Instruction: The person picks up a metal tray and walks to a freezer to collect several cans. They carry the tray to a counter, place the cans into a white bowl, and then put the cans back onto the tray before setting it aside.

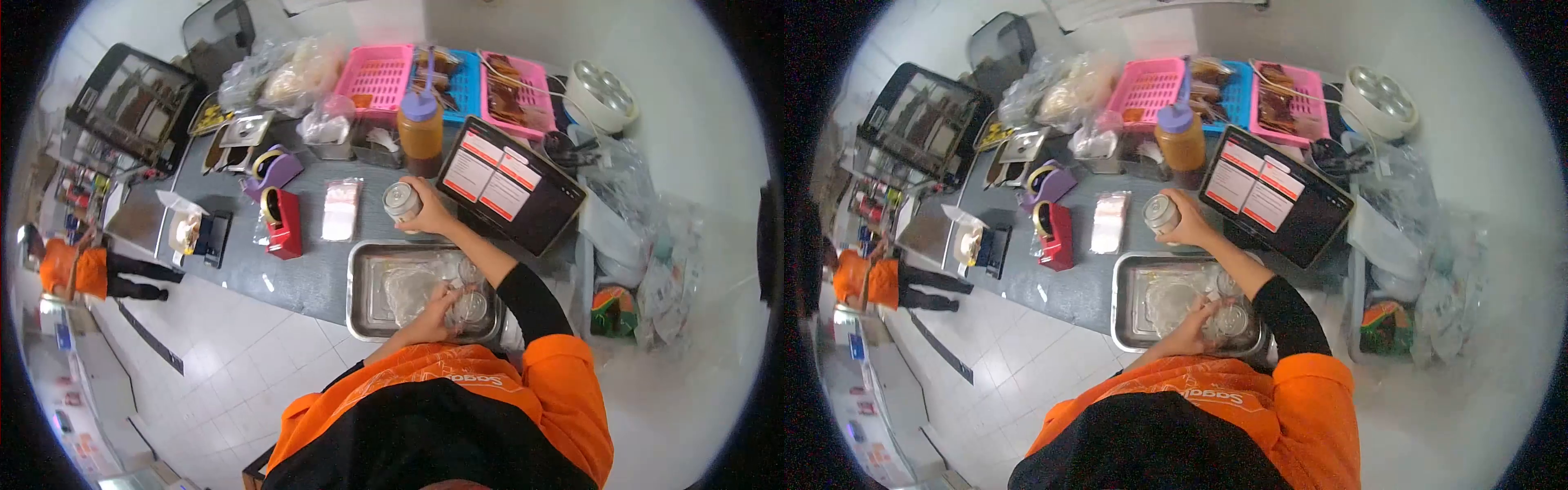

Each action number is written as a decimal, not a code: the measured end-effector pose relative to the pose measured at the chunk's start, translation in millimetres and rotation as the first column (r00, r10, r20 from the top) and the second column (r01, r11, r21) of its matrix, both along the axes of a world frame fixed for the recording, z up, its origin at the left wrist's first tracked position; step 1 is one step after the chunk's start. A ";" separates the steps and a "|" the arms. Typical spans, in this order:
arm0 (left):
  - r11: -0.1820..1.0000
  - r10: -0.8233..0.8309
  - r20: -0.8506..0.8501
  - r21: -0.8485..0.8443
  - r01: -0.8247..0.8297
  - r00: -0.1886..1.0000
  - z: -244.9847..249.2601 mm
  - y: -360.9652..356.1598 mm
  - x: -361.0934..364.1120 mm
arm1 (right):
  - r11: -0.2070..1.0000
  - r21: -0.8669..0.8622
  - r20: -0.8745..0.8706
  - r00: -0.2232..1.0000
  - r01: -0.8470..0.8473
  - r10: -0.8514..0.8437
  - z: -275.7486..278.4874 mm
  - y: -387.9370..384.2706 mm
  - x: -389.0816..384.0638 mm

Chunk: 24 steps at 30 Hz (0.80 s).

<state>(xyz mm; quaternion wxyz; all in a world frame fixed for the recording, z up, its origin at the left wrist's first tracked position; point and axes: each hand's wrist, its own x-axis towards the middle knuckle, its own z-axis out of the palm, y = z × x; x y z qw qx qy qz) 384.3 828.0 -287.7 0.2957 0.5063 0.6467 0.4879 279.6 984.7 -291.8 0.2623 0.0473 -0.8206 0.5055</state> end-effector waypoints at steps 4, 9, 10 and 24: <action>1.000 0.011 0.117 -0.030 -0.007 0.993 -3.7 -5.5 -1.8 | 0.999 -0.007 0.074 0.997 -0.039 0.039 -18.0 1.1 -17.8; 0.980 0.195 -0.227 0.068 -0.185 0.954 3.9 2.5 7.1 | 0.925 0.379 0.185 0.979 0.014 -0.091 52.5 -12.7 27.6; 0.964 0.262 -0.324 0.051 -0.260 0.909 2.7 4.0 9.6 | 0.904 0.416 0.096 0.984 0.096 -0.149 56.8 -18.7 49.0; 0.967 0.216 -0.369 -0.048 -0.251 0.904 12.1 15.3 24.3 | 0.861 -0.117 0.432 0.806 0.496 -0.405 13.1 -47.5 208.7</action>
